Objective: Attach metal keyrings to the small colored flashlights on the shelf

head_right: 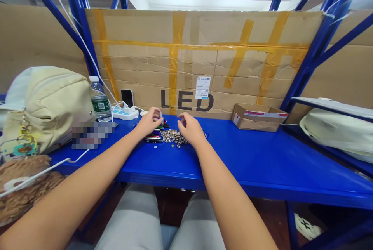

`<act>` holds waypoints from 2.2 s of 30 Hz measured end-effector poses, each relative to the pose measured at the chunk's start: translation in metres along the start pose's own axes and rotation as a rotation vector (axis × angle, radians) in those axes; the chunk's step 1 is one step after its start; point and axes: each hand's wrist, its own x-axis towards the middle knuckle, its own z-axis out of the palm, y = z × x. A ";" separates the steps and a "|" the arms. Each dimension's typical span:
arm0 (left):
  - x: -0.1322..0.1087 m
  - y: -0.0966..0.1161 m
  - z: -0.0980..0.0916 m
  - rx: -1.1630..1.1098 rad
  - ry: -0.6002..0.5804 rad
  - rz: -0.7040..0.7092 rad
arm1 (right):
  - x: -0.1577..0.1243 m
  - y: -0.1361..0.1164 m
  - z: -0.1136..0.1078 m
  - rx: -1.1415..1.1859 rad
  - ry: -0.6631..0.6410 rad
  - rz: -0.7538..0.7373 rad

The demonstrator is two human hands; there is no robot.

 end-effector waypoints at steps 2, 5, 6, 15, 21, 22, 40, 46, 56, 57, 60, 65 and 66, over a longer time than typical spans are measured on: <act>-0.002 0.001 -0.001 0.076 -0.064 0.007 | 0.000 0.001 0.001 -0.001 -0.037 0.019; -0.003 0.003 -0.003 0.116 -0.048 0.021 | 0.000 0.002 0.002 -0.012 -0.071 0.036; -0.003 0.003 -0.004 0.124 -0.037 0.021 | 0.000 0.002 0.002 -0.016 -0.079 0.037; -0.001 0.002 -0.003 0.021 0.011 -0.002 | -0.003 0.002 0.010 -0.108 -0.356 -0.013; -0.002 0.002 -0.001 0.023 -0.080 0.039 | -0.004 0.001 0.017 -0.271 -0.416 -0.055; -0.002 0.002 -0.001 0.032 -0.094 0.048 | -0.003 0.000 0.018 -0.290 -0.415 -0.051; -0.003 -0.001 0.001 0.062 -0.234 0.100 | -0.001 -0.013 0.022 -0.397 -0.447 0.029; -0.001 -0.004 -0.004 0.141 -0.227 0.107 | -0.001 -0.009 0.022 -0.388 -0.475 0.023; -0.002 -0.003 -0.003 0.129 -0.308 0.176 | 0.000 -0.005 0.023 -0.289 -0.420 0.080; -0.002 -0.003 -0.004 0.127 -0.319 0.180 | 0.000 -0.004 0.023 -0.282 -0.420 0.079; -0.002 -0.002 -0.004 0.127 -0.346 0.182 | 0.000 -0.002 0.022 -0.273 -0.419 0.066; -0.003 -0.001 -0.005 0.122 -0.343 0.175 | -0.001 -0.001 0.018 -0.253 -0.440 -0.006; -0.003 -0.001 -0.005 0.127 -0.341 0.176 | -0.001 -0.001 0.018 -0.250 -0.441 -0.009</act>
